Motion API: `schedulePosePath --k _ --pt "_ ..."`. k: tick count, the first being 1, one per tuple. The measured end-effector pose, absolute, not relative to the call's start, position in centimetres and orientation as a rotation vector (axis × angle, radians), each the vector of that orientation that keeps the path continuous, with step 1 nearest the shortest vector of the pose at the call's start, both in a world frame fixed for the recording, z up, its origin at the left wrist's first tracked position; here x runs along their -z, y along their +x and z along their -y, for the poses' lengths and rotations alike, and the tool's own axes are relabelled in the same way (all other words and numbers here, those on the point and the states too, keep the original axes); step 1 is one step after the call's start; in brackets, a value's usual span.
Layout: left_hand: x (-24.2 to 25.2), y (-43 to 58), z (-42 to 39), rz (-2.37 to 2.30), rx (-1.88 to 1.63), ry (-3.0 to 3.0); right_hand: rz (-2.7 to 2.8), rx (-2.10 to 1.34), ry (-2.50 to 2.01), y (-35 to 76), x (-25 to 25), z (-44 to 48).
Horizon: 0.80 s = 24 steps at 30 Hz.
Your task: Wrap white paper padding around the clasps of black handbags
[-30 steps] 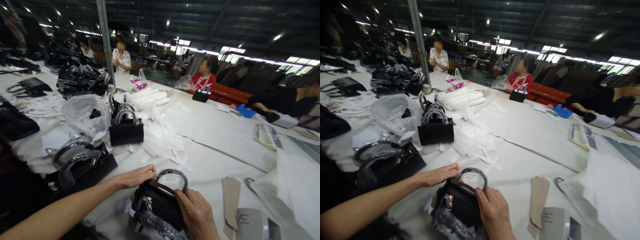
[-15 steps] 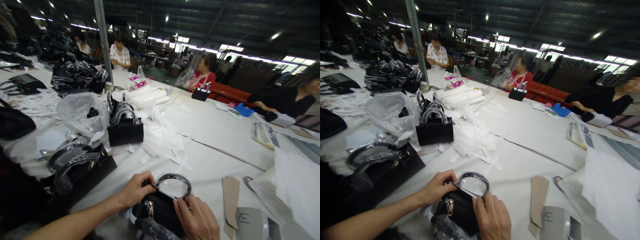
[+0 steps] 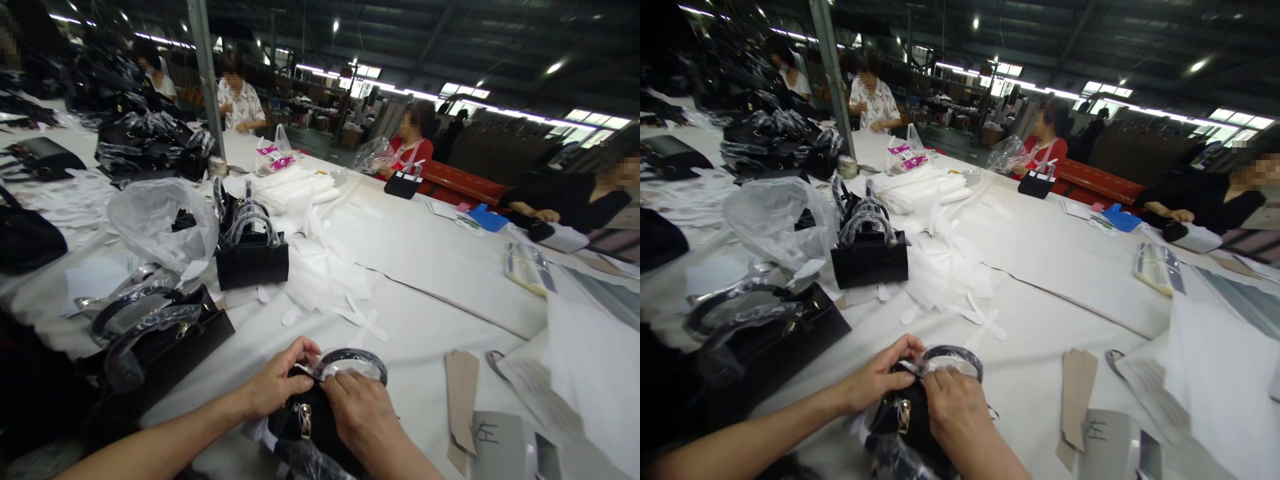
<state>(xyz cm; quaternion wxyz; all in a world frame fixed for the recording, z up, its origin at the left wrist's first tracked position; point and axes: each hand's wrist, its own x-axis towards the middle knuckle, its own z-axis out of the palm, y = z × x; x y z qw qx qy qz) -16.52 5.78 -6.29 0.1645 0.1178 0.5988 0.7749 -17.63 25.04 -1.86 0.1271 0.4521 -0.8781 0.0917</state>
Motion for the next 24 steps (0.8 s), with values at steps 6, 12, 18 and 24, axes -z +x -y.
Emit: schedulePosePath --k 6,12,18,24 --pt "6.5 -16.1 -6.0 -1.842 -2.212 0.213 2.567 -0.308 1.221 -18.1 2.7 -24.5" --pt "7.2 -15.3 -6.3 -1.923 -2.164 0.237 2.475 -0.167 1.387 -15.9 -0.1 -27.4" --pt "7.1 -15.1 -5.7 -1.867 -2.170 0.114 2.414 -0.441 0.984 -14.0 -0.5 -34.1" --pt "4.7 -15.3 -6.7 -2.070 -2.097 -0.011 2.556 -0.694 0.816 -13.4 3.9 -34.7"
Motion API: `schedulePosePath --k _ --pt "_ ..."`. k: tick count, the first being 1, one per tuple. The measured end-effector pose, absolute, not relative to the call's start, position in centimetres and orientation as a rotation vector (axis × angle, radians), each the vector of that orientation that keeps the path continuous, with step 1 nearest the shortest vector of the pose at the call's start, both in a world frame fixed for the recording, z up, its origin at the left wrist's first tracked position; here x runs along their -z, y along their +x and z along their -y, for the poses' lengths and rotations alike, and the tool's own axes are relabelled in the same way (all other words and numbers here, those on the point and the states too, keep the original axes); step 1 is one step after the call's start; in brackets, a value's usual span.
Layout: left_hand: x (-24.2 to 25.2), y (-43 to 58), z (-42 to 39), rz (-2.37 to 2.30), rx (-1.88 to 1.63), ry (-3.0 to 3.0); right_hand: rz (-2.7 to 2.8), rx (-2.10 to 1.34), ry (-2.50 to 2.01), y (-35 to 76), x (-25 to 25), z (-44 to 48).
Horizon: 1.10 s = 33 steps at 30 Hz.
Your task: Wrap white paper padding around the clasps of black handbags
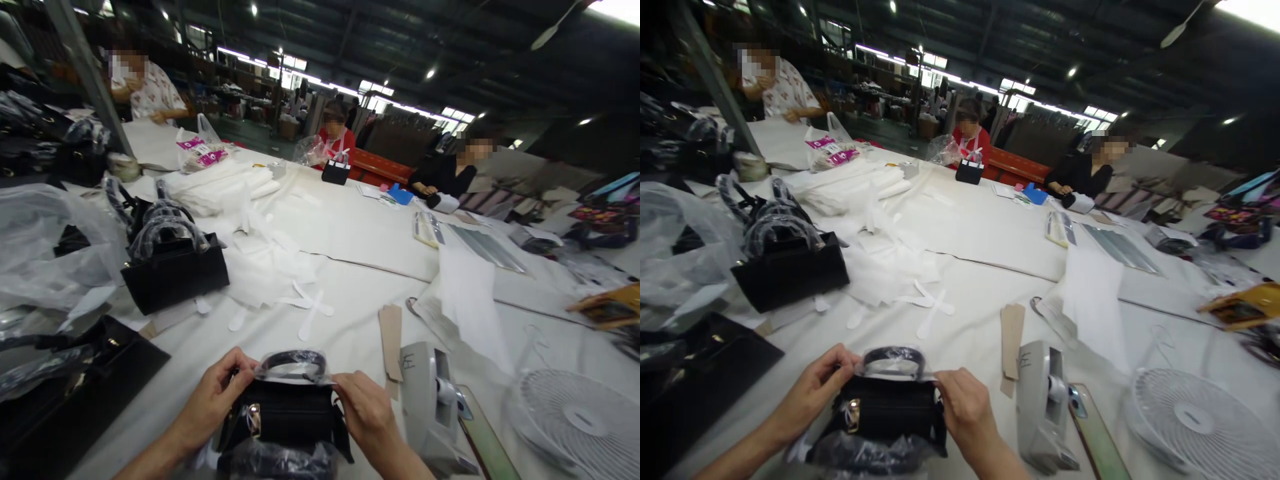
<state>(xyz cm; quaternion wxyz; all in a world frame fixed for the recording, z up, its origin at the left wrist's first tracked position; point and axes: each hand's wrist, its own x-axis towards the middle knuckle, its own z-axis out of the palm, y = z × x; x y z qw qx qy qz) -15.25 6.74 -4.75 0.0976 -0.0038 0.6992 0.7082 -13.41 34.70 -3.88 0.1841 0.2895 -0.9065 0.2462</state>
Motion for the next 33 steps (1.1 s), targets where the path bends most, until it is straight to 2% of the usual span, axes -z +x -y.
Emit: schedulePosePath --k 5,11,14,17,21,27,33 --pt "4.9 -15.5 -7.7 -2.157 -2.067 -0.043 2.682 -0.613 0.649 -13.2 5.7 -37.0" --pt "6.3 -14.5 -6.9 -2.133 -2.043 0.038 2.776 -0.269 -0.271 -18.2 9.8 -45.6" --pt "6.2 -14.1 -6.5 -2.207 -1.986 0.050 2.799 -0.116 -0.452 -20.5 13.1 -46.6" --pt "6.6 -13.8 -5.2 -2.308 -1.928 0.024 2.823 -0.034 -0.422 -20.5 16.0 -45.1" --pt "7.8 -12.9 -2.5 -2.406 -1.869 -0.061 2.868 -0.007 -0.098 -18.3 17.7 -43.9" --pt "8.1 -10.5 -1.7 -2.491 -1.908 -0.170 2.791 0.010 0.343 -16.8 15.7 -45.6" --pt "8.9 -8.4 -2.6 -2.713 -1.913 0.122 2.642 -0.054 0.291 -16.3 13.8 -45.6"
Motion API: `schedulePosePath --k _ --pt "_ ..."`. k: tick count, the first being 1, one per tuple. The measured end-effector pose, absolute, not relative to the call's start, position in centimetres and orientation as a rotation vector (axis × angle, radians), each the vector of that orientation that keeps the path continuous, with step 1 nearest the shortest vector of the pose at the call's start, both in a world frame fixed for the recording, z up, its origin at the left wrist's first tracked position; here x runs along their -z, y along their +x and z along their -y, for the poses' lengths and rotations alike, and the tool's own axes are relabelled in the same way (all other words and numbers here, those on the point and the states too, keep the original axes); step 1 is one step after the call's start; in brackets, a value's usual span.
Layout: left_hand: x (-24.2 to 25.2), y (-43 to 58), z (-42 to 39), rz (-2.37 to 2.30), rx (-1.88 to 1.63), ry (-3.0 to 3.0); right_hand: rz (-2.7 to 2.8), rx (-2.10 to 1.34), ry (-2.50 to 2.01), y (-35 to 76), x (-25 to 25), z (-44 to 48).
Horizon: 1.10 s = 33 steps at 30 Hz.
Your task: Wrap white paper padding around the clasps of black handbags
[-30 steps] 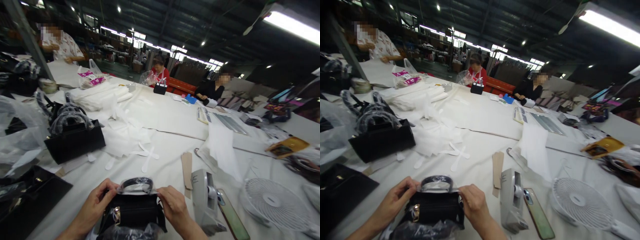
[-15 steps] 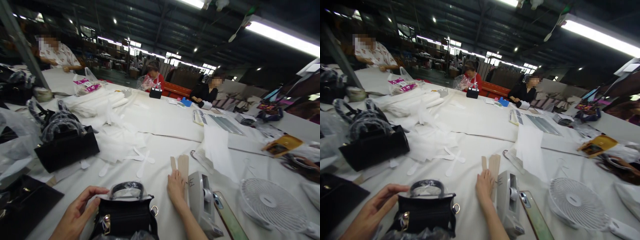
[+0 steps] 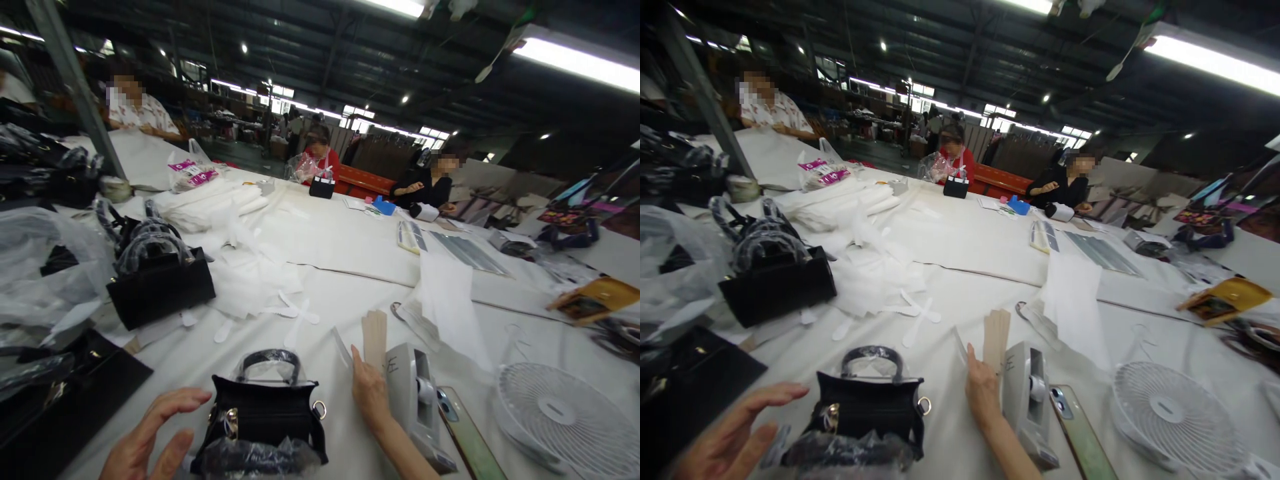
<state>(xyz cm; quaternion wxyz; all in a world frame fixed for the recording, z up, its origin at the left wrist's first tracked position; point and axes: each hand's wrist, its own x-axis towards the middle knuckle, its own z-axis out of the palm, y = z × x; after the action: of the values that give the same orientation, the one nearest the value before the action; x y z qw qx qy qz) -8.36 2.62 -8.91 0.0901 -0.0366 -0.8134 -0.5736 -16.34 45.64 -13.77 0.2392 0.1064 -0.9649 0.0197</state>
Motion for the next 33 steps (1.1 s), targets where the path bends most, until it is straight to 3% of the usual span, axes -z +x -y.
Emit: schedulePosePath --k 7,14,22,33 --pt "6.0 -7.7 -3.6 2.396 1.350 -0.468 2.609 -0.365 0.130 -14.5 12.3 -44.4" --pt "4.9 -6.2 -7.5 2.545 1.094 -0.642 2.474 -0.778 -0.051 -11.4 6.9 -43.4" --pt "8.7 -3.7 -8.1 2.267 0.912 -0.834 2.434 -1.430 0.457 -4.8 0.9 -35.6" --pt "9.0 -4.0 -8.0 2.016 0.723 -0.734 2.496 -0.818 1.027 -5.6 2.9 -32.9"
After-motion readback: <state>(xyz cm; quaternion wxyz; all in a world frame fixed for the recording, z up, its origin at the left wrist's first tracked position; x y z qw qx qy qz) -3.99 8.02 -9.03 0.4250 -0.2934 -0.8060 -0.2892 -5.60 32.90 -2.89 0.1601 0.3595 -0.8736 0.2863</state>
